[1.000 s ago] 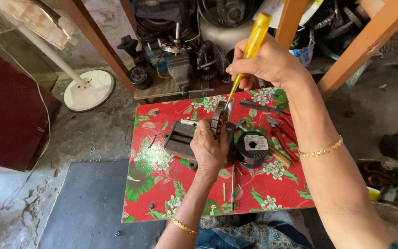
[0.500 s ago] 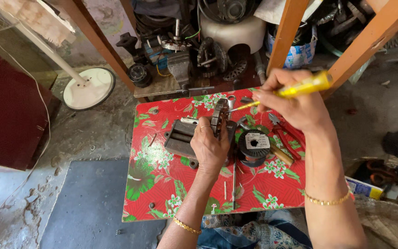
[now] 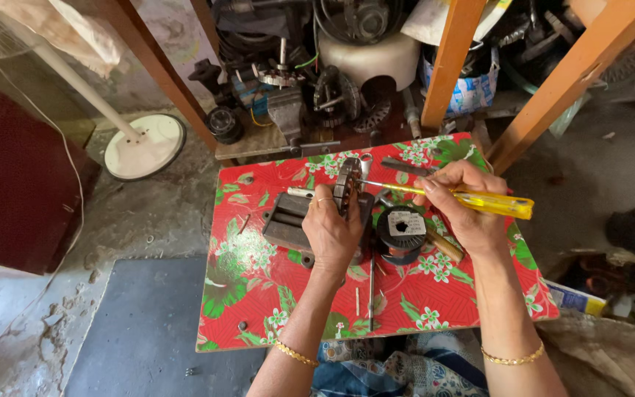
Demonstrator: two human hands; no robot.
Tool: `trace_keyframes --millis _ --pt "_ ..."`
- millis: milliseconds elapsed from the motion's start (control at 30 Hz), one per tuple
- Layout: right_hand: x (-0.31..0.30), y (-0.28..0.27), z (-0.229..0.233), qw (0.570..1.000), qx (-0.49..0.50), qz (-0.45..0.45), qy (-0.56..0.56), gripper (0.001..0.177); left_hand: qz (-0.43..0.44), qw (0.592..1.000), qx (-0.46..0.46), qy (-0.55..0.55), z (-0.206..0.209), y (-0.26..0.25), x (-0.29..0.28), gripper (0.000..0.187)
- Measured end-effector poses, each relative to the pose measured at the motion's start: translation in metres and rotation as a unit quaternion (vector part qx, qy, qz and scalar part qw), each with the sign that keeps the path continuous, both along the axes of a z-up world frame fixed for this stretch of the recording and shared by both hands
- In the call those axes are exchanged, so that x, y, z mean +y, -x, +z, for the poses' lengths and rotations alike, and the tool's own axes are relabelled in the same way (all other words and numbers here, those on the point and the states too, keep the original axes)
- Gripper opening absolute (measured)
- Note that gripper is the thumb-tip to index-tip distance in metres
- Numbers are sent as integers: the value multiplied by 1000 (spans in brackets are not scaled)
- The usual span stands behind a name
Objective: The person uses a screwdriver to adjust a mechanical part held in a vise on a workbench. They repeatedly insert and remove small metal pins into the part while manipulating it with both hands.
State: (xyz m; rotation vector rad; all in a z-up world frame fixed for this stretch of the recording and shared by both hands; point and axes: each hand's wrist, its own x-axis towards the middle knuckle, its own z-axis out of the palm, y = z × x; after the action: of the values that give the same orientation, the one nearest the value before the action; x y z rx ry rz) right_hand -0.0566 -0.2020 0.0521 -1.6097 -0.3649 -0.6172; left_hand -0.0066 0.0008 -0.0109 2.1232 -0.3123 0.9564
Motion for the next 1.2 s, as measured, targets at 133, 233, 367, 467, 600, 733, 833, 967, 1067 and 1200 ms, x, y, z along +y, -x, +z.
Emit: trace_keyframes --millis 133,233,367,467,600,733,833,967,1067,1200 --pt "-1 -6 17 999 5 27 29 12 -5 1000 0 3 3 1 -1 29" --pt "-4 -11 38 997 -9 5 77 14 -8 1000 -13 -3 1 2 0 27" --pt "-3 -17 71 991 -11 33 130 14 -9 1000 -11 -3 -1 2 1 28" --pt "5 -22 84 985 -2 44 167 16 -10 1000 -14 -11 -1 1 0 28" --pt "12 -26 92 975 8 35 217 15 -10 1000 -12 -6 -1 1 2 27" --pt "18 -28 94 976 12 54 210 16 -19 1000 -4 3 0 2 1 26" --pt "24 -34 102 965 4 37 261 17 -19 1000 -8 0 1 2 1 27" --pt "32 -49 118 944 -40 69 319 21 -21 1000 -12 -2 0 2 2 29" --pt "45 -66 121 935 -66 99 334 25 -24 999 -21 -3 0 2 2 29" --pt "51 -91 114 934 -94 101 331 23 -23 999 -38 -13 1 3 2 29"
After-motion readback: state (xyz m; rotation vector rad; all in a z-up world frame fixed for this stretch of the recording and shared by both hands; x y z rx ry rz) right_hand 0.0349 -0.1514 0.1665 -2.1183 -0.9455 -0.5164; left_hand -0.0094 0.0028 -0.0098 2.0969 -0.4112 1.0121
